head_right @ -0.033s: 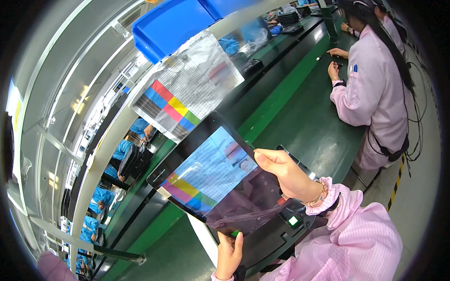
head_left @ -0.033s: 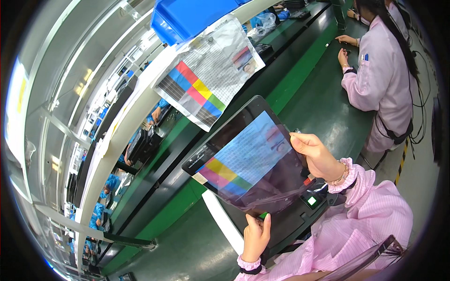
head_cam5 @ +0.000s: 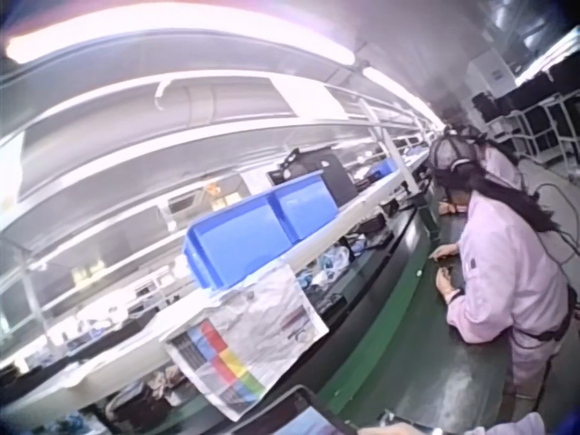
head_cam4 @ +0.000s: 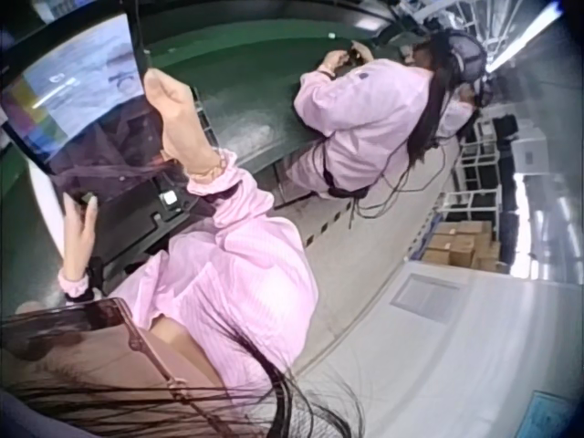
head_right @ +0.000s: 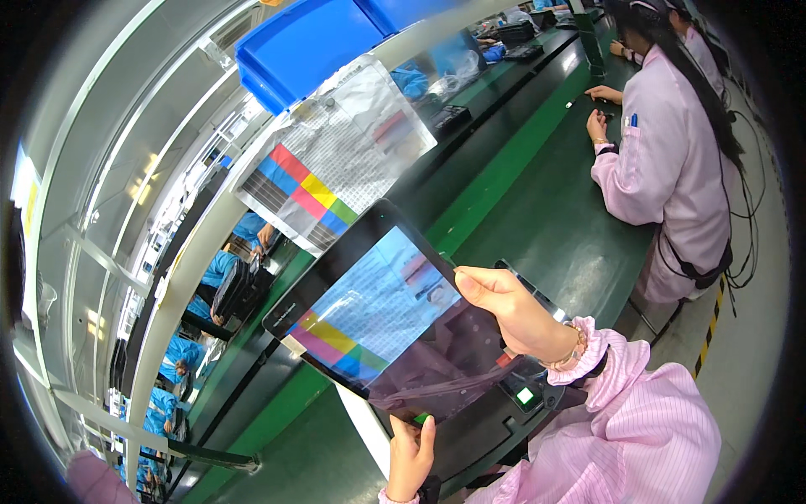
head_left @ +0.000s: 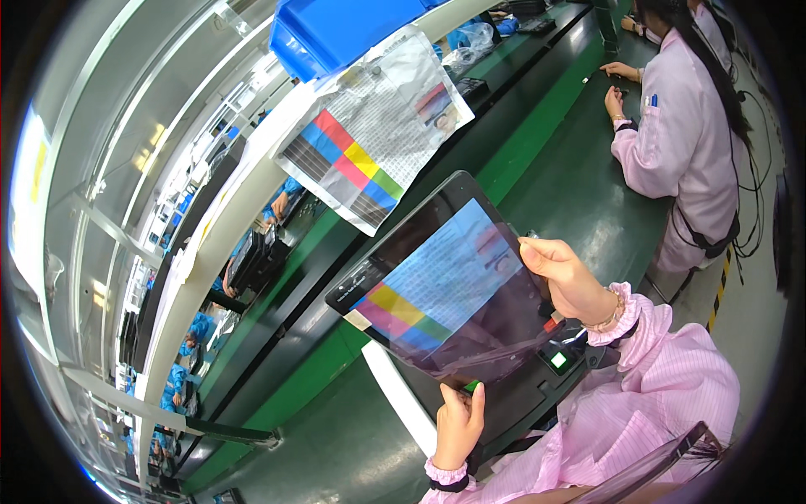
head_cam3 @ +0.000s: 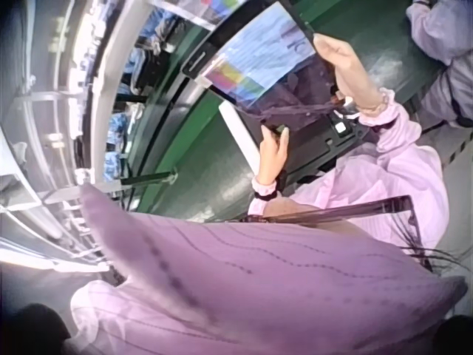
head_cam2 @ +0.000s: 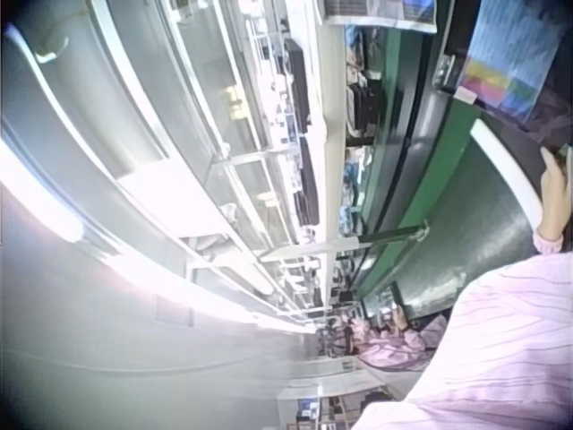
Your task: Testing and inspecting digital tablets on an electronics manufacturing assembly line.
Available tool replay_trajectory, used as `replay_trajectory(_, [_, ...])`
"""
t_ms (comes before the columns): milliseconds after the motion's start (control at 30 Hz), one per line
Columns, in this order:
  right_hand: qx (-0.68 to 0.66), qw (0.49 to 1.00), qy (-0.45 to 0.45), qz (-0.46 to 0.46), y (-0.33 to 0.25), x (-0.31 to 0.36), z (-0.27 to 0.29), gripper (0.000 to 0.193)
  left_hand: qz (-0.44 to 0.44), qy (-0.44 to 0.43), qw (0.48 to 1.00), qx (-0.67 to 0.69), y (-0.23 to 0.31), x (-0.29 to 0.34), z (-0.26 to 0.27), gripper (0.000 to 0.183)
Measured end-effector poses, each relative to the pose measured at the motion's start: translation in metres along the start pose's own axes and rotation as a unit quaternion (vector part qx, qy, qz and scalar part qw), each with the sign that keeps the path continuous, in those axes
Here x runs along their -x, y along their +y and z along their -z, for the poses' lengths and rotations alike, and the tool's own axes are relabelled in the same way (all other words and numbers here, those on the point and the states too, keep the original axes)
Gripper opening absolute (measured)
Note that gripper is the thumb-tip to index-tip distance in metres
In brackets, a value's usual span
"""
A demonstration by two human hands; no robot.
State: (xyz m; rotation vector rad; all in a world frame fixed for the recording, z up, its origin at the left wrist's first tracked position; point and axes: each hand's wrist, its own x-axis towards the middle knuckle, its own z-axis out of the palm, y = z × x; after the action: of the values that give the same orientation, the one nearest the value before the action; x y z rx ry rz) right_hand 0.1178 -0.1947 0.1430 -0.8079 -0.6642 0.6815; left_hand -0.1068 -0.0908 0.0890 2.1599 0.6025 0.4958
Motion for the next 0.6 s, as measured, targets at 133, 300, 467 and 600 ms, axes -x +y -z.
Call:
replay_trajectory(133, [-0.010, 1.000, 0.001, -0.002, 0.000, 0.000, -0.001, 0.029, -0.006, -0.001, 1.000, -0.004, 0.001, -0.001, 0.000, 0.030])
replay_trajectory(300, [-0.007, 1.000, 0.008, 0.004, 0.001, 0.001, 0.002, 0.029, -0.004, -0.009, 1.000, -0.010, 0.001, -0.002, -0.001, 0.031])
replay_trajectory(467, [-0.012, 1.000, 0.017, -0.007, -0.004, 0.001, -0.003, 0.028, -0.007, -0.005, 1.000, -0.002, -0.005, -0.001, -0.001, 0.033])
replay_trajectory(600, [-0.006, 1.000, 0.005, 0.004, -0.002, 0.001, -0.001, 0.029, 0.001, -0.004, 1.000, -0.003, -0.006, -0.001, -0.001, 0.031])
